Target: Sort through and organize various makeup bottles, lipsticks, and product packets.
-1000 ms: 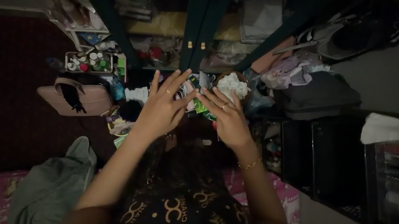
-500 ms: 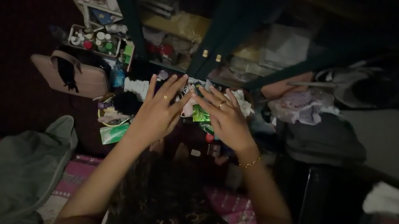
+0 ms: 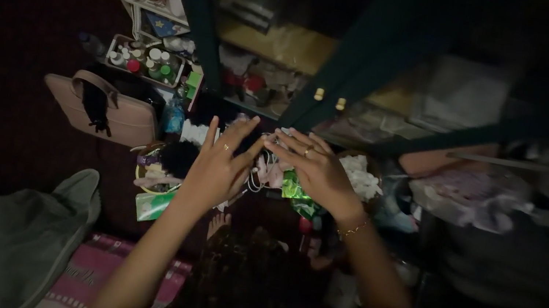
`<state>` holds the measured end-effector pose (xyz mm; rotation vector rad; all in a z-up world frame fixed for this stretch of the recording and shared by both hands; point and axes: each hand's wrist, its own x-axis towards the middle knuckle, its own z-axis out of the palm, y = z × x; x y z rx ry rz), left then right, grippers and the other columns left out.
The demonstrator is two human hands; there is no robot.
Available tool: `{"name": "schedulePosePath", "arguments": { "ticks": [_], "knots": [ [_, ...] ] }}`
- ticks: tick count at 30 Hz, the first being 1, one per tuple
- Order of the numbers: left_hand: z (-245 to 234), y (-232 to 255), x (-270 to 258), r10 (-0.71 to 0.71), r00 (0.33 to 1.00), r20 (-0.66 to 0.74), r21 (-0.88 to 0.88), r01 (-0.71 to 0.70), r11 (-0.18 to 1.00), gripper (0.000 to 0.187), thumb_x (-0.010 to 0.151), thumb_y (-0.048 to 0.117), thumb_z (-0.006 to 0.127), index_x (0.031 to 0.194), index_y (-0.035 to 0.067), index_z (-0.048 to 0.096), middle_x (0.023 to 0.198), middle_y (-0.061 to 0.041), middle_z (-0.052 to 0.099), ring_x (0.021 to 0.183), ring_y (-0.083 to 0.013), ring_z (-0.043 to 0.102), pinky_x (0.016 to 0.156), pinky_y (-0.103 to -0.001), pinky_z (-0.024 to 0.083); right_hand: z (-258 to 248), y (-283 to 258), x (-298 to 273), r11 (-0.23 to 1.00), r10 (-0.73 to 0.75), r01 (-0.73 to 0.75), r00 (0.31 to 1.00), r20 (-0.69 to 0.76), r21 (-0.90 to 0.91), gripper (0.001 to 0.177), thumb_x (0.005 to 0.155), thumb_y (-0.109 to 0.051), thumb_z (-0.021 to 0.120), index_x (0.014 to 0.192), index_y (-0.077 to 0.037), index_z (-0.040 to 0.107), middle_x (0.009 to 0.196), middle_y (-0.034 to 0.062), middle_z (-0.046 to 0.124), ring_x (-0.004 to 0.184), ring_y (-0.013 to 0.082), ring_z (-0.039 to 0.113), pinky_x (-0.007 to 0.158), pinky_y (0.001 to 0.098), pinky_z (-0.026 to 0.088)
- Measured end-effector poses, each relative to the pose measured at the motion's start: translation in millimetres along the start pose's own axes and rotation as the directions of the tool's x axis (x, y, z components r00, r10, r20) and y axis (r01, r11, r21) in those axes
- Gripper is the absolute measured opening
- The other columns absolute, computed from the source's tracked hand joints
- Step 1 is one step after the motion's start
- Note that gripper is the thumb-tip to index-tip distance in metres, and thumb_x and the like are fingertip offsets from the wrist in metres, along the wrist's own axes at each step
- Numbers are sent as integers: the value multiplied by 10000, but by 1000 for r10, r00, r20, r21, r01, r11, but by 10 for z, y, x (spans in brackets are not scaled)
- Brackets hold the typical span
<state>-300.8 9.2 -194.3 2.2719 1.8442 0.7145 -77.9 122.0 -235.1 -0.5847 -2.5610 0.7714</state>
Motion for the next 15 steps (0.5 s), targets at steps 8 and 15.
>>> {"name": "schedulePosePath", "arguments": {
  "ticks": [8,15],
  "knots": [
    [802,-844,-205,-16,999,-49,-30,15,999,574,780,5,743,1336,136,687,1590,-157,425,1451,-377,443,1224,-633,249,1045,603,129,997,-21,21,1000,-14,69,550,1012,-16,560,1521,-219,528,1525,61,576,1432,281,523,1182,506,376],
    [1364,-1377,-523,-25,997,-76,0,25,1000,587,765,-9,740,1339,100,683,1583,-159,435,1449,-379,456,1218,-619,290,1805,893,231,992,-41,43,999,-21,121,595,984,-24,580,1544,-194,479,1522,80,579,1427,280,524,1193,529,312]
  ]
}}
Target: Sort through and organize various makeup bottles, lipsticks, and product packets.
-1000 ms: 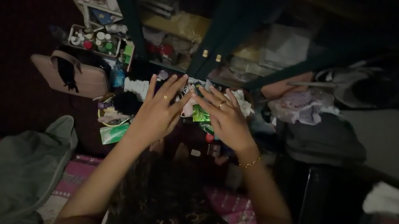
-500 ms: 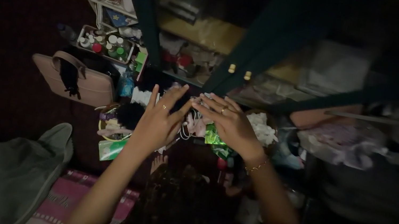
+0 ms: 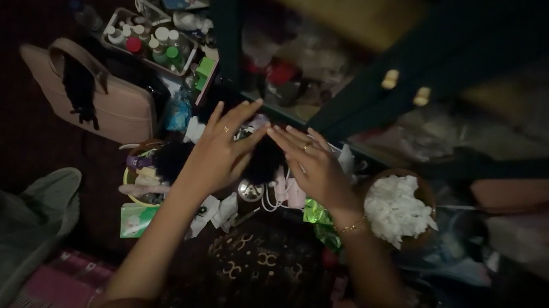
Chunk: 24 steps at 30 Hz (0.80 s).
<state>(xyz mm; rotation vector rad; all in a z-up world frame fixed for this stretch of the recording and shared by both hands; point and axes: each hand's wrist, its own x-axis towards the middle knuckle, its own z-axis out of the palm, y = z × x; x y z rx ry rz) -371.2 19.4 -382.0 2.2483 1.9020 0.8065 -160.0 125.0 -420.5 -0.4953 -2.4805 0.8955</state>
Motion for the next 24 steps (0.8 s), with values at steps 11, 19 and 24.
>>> {"name": "schedulePosePath", "arguments": {
  "ticks": [11,19,24],
  "knots": [
    [338,-251,-874,35,993,-109,58,-29,998,567,804,-18,714,1350,127,667,1595,-154,426,1449,-389,461,1207,-601,330,940,141,-310,994,-80,80,997,-9,-76,615,992,-50,578,1563,-250,463,1520,64,584,1420,286,532,1220,528,309],
    [109,-113,-1405,7,997,-76,45,-3,999,555,863,12,706,1401,120,623,1593,-155,429,1420,-397,487,1187,-606,360,1198,-311,-513,1000,-24,24,999,43,-11,589,1021,-105,582,1575,-252,448,1393,89,658,1409,276,544,1238,532,293],
    [49,-135,-1583,-7,995,-104,44,12,999,523,866,5,705,1374,118,655,1579,-151,448,1410,-382,498,1187,-609,366,1342,-413,-497,989,-125,126,992,7,-73,583,1026,-95,578,1575,-229,439,1413,120,660,1405,308,542,1222,551,294]
  ]
}}
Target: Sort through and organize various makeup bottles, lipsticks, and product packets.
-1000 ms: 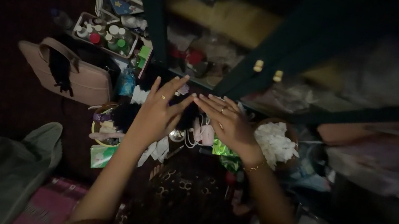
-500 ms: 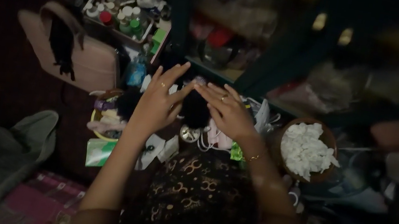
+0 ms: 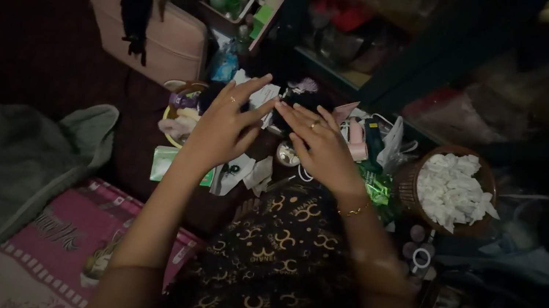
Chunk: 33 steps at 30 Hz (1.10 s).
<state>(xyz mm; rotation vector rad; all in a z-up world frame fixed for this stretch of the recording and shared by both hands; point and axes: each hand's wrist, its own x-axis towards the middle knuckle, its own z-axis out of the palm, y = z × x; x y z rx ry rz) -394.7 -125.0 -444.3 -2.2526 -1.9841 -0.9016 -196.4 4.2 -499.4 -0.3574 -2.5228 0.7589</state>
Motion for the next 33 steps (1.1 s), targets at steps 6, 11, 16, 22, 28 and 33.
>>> {"name": "schedulePosePath", "arguments": {
  "ticks": [6,11,16,22,28,33],
  "knots": [
    [48,-124,-33,-24,1000,14,0,24,1000,487,866,10,707,1344,90,658,1577,-152,459,1413,-371,500,1196,-610,370,140,87,65,998,39,-40,999,21,38,589,1017,-102,591,1574,-233,450,1396,96,662,1395,306,562,1228,548,304],
    [231,-363,-35,-58,998,34,-22,59,998,506,897,41,688,1396,119,645,1584,-163,455,1426,-372,490,1210,-606,342,192,230,154,998,48,-49,998,50,32,597,997,-85,580,1562,-230,455,1462,105,625,1400,307,541,1215,543,295],
    [796,-948,-203,-267,947,179,117,249,961,542,920,195,698,1455,180,611,1543,-189,451,1436,-432,399,1193,-679,196,328,480,267,997,71,-73,982,172,2,628,1002,-66,560,1585,-247,417,1523,89,560,1429,297,495,1222,536,267],
    [1431,-1481,-328,-459,871,176,437,348,829,734,755,351,783,1426,129,585,1554,-294,352,1441,-552,236,1086,-752,2,723,1043,345,999,38,-37,981,193,-7,649,993,-60,551,1592,-256,398,1537,83,543,1411,299,506,1215,529,286],
    [2212,-1926,-371,-386,910,154,717,165,677,418,956,234,599,1365,261,680,1587,-182,454,1512,-463,299,1196,-742,-25,1389,1667,320,991,135,-132,964,228,-29,522,963,-93,607,1464,-237,588,1472,101,567,1413,313,469,1194,506,313],
    [2543,-2086,-298,-594,686,420,821,-8,571,372,1014,332,497,1289,197,708,1578,-128,468,1489,-456,313,1153,-713,-66,1847,1944,286,966,223,-150,897,381,-211,362,851,-137,712,1202,-223,743,1511,68,528,1450,345,393,1196,565,256]
  ]
}}
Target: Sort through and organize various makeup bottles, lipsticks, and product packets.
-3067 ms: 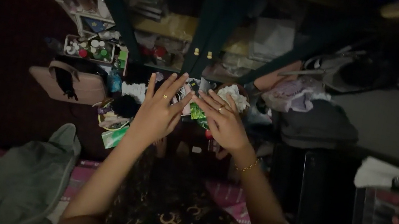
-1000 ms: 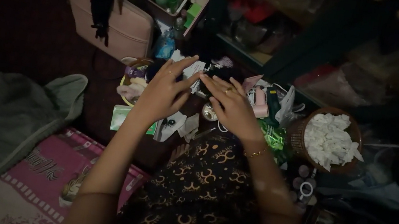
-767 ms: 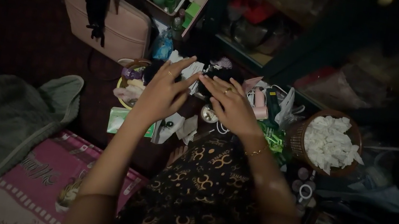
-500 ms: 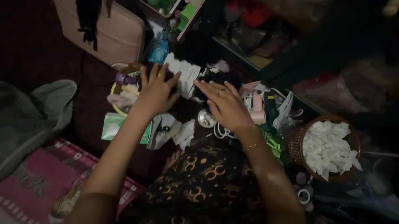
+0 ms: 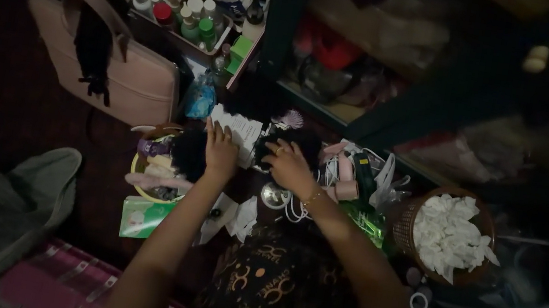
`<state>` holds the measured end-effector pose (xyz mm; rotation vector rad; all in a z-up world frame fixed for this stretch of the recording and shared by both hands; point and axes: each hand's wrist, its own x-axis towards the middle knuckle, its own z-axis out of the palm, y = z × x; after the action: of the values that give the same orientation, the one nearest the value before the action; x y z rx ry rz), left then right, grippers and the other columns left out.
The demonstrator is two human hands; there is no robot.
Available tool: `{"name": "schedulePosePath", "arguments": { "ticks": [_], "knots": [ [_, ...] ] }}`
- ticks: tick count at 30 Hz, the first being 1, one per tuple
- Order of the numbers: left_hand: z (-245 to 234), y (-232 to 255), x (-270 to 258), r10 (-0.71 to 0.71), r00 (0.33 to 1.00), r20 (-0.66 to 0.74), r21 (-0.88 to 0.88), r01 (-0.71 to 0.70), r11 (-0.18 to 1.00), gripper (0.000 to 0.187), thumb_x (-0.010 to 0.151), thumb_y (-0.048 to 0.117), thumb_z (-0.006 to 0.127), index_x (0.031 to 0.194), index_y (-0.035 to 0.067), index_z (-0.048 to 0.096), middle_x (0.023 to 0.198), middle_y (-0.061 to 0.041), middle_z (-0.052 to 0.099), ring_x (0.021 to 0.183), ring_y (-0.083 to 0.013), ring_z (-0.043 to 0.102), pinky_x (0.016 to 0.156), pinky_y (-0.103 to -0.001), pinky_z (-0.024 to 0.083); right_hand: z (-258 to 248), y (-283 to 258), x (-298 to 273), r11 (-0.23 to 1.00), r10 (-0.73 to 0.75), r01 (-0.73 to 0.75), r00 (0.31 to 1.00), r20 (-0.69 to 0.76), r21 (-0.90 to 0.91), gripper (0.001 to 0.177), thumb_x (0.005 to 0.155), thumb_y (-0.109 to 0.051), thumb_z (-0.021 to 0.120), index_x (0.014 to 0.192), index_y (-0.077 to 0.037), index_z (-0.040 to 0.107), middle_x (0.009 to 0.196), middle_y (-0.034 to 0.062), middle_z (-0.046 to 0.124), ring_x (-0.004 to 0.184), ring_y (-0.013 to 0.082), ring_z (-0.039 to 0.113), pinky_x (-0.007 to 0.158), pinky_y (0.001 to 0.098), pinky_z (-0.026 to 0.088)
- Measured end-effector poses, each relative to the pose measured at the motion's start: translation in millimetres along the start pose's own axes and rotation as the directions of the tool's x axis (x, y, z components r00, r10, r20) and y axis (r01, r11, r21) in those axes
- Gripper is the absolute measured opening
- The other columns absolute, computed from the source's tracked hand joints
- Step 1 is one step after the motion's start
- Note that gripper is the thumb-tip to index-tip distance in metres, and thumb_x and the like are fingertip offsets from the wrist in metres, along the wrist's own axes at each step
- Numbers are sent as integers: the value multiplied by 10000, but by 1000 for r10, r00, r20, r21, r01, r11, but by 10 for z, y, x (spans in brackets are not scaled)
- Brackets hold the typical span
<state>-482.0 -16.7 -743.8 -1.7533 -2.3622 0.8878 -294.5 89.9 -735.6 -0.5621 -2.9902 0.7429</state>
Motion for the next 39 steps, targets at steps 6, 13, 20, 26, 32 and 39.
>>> {"name": "schedulePosePath", "arguments": {
  "ticks": [6,13,20,26,32,39],
  "knots": [
    [318,63,216,154,945,290,101,-190,977,418,1029,307,539,1397,139,643,1425,-89,608,1407,-356,460,1213,-731,-30,387,177,19,995,54,-51,998,39,-86,553,780,-54,698,1296,-252,705,1613,68,432,1248,344,514,947,491,499],
    [648,87,516,23,965,260,130,-59,990,416,1006,270,591,1379,97,659,1415,-156,631,1330,-398,532,1116,-760,157,1191,877,90,835,359,-322,933,-1,-446,156,889,-109,711,1000,-88,819,1336,91,669,1168,293,648,780,348,614],
    [595,168,625,31,978,206,102,-53,993,435,1037,285,580,1440,122,593,1457,-122,578,1385,-370,495,1242,-731,91,621,704,-12,820,553,-441,777,302,-366,160,883,-185,697,1001,-141,798,1091,98,778,1027,272,744,780,393,601],
    [276,316,613,-73,969,237,-642,212,736,991,784,255,822,1597,127,269,1597,-245,291,1388,-430,432,1132,-532,341,426,192,151,979,88,-88,996,-8,-181,310,787,-169,697,1090,-144,756,1210,66,700,1101,276,633,832,404,542],
    [1222,578,1031,-444,887,125,-976,190,104,1102,772,105,837,1553,-121,93,1560,-414,131,1420,-537,284,1194,-508,264,778,214,249,945,66,-27,992,107,-325,358,773,-163,695,1127,-157,749,1180,59,700,1110,269,607,889,403,470],
    [1415,1076,1014,-341,705,623,-368,-121,-922,854,803,13,601,1553,82,198,1367,-169,568,1209,-342,561,1082,-457,459,645,258,369,987,135,-121,980,-144,102,166,832,-206,677,924,-111,778,1005,114,732,1034,321,650,888,431,542]
  ]
}}
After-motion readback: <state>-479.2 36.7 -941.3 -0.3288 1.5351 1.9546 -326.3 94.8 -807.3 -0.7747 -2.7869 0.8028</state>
